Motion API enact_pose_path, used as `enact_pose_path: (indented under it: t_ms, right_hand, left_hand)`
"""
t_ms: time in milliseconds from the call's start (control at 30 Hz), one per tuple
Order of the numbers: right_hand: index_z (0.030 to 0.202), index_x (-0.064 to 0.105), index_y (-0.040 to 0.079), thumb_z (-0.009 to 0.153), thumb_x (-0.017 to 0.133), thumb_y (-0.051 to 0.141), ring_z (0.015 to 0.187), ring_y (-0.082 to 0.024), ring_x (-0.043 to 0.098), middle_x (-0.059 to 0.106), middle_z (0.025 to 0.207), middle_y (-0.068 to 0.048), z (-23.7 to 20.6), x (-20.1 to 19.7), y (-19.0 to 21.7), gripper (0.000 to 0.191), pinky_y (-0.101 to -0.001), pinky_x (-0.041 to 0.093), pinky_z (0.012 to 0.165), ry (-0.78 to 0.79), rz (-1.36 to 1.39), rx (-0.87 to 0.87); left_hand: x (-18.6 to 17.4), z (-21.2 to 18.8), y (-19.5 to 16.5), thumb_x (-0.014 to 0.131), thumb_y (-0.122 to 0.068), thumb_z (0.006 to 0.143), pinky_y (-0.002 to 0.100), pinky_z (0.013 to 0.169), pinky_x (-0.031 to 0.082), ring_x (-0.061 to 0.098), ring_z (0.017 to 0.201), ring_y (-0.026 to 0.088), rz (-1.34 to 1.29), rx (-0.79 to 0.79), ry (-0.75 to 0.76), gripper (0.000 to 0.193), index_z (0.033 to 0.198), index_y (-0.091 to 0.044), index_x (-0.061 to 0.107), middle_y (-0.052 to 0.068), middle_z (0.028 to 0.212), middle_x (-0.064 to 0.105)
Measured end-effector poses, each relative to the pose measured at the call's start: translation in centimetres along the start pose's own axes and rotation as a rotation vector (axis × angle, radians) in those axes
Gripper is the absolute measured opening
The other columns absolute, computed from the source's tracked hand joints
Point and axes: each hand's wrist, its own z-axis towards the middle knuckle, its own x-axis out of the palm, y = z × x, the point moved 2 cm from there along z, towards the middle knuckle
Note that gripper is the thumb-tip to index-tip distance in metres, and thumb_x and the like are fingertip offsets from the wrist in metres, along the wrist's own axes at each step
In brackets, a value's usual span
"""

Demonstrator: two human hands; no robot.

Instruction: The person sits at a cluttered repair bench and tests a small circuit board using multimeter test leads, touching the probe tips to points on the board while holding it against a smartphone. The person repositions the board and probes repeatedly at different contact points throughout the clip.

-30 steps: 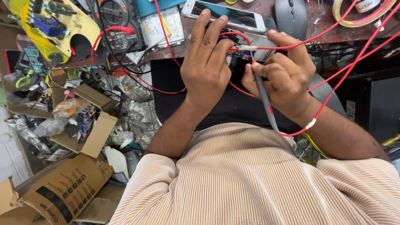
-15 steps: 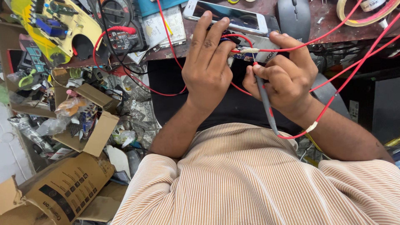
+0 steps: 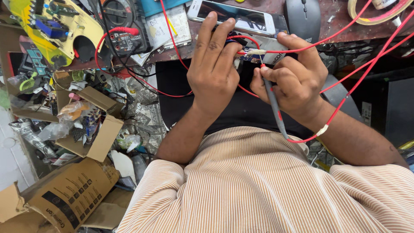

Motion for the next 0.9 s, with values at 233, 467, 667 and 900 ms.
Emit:
enact_pose_path:
  t_ms: [233,467,667,900]
  right_hand:
    - [0.091,0.064,0.005,0.092,0.089,0.003,0.123,-0.042,0.067,0.064,0.083,-0.011,0.31,0.08,0.07,0.025,-0.0527,0.060,0.099,-0.006,-0.010,0.000]
    - [0.089,0.065,0.004,0.090,0.088,0.003,0.121,-0.042,0.067,0.064,0.080,-0.010,0.26,-0.06,0.16,0.023,-0.0543,0.060,0.099,0.003,0.000,0.008]
    - [0.088,0.064,0.004,0.092,0.088,0.001,0.123,-0.042,0.068,0.063,0.080,-0.011,0.23,-0.06,0.21,0.025,-0.0507,0.061,0.098,-0.005,0.003,0.022]
    - [0.088,0.064,0.004,0.092,0.088,0.001,0.122,-0.042,0.068,0.062,0.079,-0.011,-0.04,-0.04,0.14,0.025,-0.0479,0.061,0.094,-0.012,0.000,0.019]
  left_hand:
    - [-0.03,0.17,-0.06,0.071,0.008,0.089,0.039,0.111,0.054,0.054,0.142,0.033,-0.006,-0.005,-0.009,0.012,0.098,0.000,0.072,0.009,0.137,0.065]
    - [-0.14,0.02,-0.21,0.069,0.009,0.087,0.040,0.109,0.054,0.055,0.141,0.035,0.006,-0.001,0.000,0.013,0.097,0.000,0.071,0.010,0.136,0.065]
    - [0.07,0.08,-0.22,0.070,0.008,0.088,0.039,0.109,0.055,0.055,0.140,0.034,0.020,0.007,-0.005,0.012,0.097,0.000,0.072,0.010,0.136,0.065]
    - [0.26,-0.25,-0.12,0.070,0.008,0.088,0.039,0.110,0.054,0.055,0.142,0.034,0.009,-0.001,0.002,0.012,0.098,0.001,0.072,0.010,0.137,0.065]
